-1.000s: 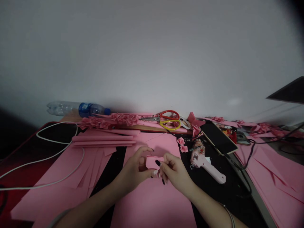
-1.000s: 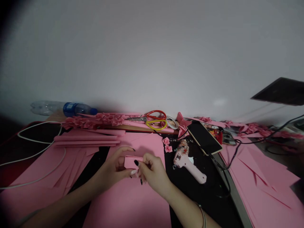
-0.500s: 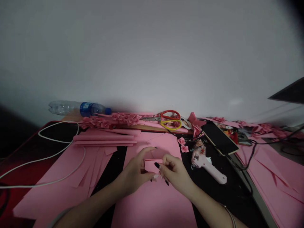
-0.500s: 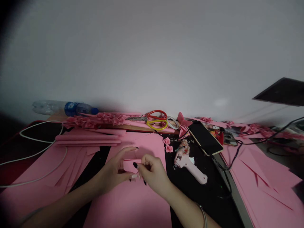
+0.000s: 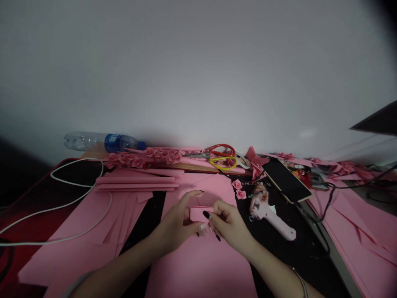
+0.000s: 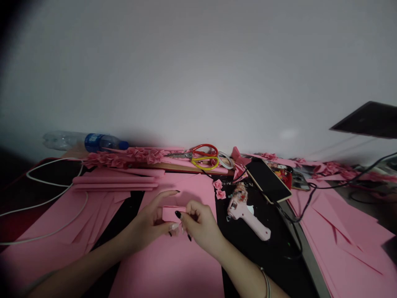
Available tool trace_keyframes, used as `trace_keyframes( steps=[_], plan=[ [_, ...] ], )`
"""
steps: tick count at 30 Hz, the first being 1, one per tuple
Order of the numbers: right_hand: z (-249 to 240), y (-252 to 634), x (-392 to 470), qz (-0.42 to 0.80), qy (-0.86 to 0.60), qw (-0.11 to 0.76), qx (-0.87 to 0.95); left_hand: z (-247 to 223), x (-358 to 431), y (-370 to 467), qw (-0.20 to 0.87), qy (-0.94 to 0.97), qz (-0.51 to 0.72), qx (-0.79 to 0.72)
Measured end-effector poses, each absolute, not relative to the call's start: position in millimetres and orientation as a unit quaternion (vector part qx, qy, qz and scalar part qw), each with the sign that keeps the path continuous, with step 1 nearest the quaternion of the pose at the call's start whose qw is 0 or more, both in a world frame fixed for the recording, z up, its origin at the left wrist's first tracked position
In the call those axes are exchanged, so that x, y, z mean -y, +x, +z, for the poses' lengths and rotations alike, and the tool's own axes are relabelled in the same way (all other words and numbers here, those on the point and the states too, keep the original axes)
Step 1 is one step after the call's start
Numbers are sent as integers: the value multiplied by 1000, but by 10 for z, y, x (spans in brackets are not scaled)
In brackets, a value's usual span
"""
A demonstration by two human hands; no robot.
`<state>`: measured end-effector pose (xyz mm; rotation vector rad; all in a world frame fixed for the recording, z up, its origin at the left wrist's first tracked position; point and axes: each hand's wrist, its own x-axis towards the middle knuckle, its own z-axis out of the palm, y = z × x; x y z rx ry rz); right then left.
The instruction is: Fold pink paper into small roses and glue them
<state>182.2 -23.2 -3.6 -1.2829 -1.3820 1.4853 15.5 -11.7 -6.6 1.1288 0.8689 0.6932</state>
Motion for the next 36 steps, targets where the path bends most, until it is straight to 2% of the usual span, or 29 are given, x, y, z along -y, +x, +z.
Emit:
trace_keyframes(
  steps=[4, 12, 20, 31, 36],
  plan=[
    [-52, 1832, 227, 575, -486, 359, 552, -121, 99, 142, 642, 552, 309, -433],
    [-68, 1861, 239, 550, -477, 356, 587, -132, 89, 147, 667, 539, 304, -415],
    [-86, 1882, 261, 557, -464, 356, 590, -35, 90, 96, 579, 635, 294, -418],
    [-50, 1863, 250, 554, -476, 351, 586, -9, 89, 113, 602, 608, 291, -428],
    [-53, 1863, 246, 485, -515, 379, 597, -34, 91, 118, 644, 559, 288, -436]
  ],
)
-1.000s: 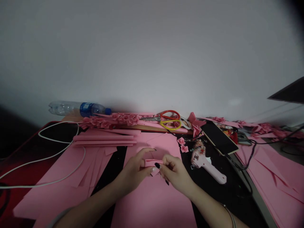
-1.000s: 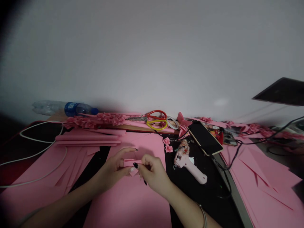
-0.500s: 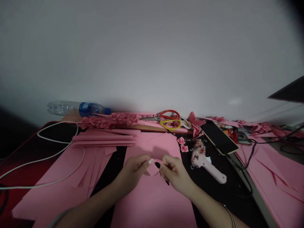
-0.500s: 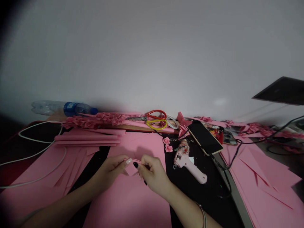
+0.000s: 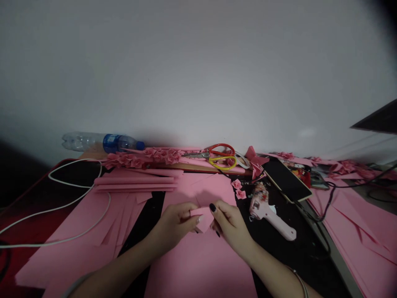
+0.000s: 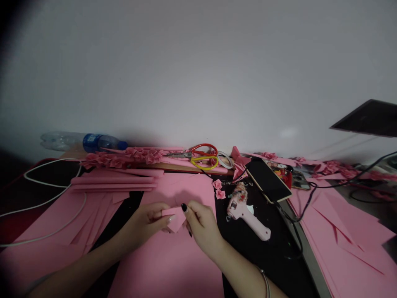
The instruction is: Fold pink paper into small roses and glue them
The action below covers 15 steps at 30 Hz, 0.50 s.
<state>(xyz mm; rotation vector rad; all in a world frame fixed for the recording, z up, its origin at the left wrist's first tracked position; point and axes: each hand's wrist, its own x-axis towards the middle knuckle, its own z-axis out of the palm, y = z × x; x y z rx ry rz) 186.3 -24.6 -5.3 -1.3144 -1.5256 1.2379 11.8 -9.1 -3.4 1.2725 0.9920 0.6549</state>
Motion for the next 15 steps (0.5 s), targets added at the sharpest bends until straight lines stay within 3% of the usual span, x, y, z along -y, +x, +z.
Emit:
trace_keyframes(
  steps=[4, 15],
  plan=[
    [-42, 1879, 226, 370, -495, 450, 644, -42, 74, 131, 671, 507, 304, -448],
    [-103, 1923, 201, 259, -453, 440, 731, -94, 81, 135, 676, 489, 309, -456]
  ],
)
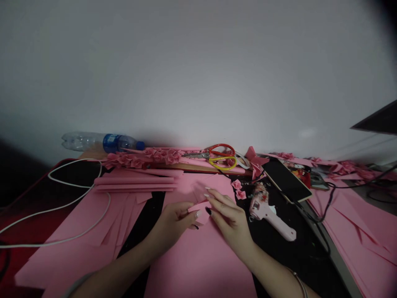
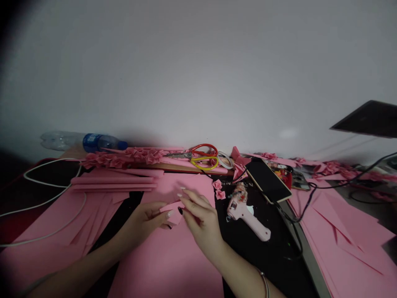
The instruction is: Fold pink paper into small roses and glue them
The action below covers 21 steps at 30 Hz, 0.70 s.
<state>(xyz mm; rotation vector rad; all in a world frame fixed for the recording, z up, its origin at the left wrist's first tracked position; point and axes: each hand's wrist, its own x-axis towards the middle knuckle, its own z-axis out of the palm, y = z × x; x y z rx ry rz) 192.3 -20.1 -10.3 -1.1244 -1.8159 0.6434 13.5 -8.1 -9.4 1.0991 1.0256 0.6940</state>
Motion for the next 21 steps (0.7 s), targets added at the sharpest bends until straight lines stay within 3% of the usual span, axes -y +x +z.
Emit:
trace_keyframes(
  steps=[5, 16, 21],
  plan=[
    [-80, 1922, 234, 223, -450, 437, 746, -39, 86, 149, 688, 472, 313, -455],
    [17, 1827, 238, 342, -461, 478, 665, -65, 106, 137, 671, 494, 310, -458],
    [46, 1860, 231, 272, -428, 456, 731, -48, 103, 150, 680, 484, 304, -459]
  ],
)
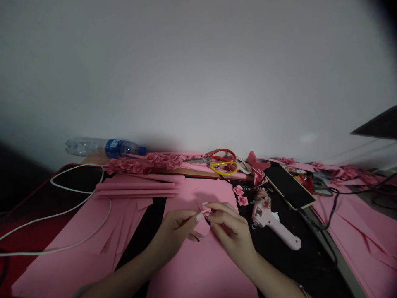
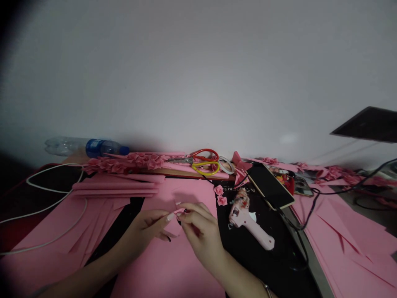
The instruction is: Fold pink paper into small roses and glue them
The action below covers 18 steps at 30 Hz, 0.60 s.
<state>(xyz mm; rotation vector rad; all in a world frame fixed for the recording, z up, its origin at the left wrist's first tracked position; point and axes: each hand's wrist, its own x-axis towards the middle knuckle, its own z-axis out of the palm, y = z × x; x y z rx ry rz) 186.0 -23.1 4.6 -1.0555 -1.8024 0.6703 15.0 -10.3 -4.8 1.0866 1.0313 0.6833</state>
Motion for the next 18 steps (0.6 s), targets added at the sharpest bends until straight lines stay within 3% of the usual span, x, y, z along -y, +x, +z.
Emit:
trace_keyframes(
  steps=[7, 18],
  plan=[
    [61, 1931, 225, 185, -371, 365, 834, -69, 50, 129, 694, 453, 321, -459],
    [67, 1907, 259, 189, -352, 300, 866, -81, 27, 125, 691, 423, 340, -477]
  ],
)
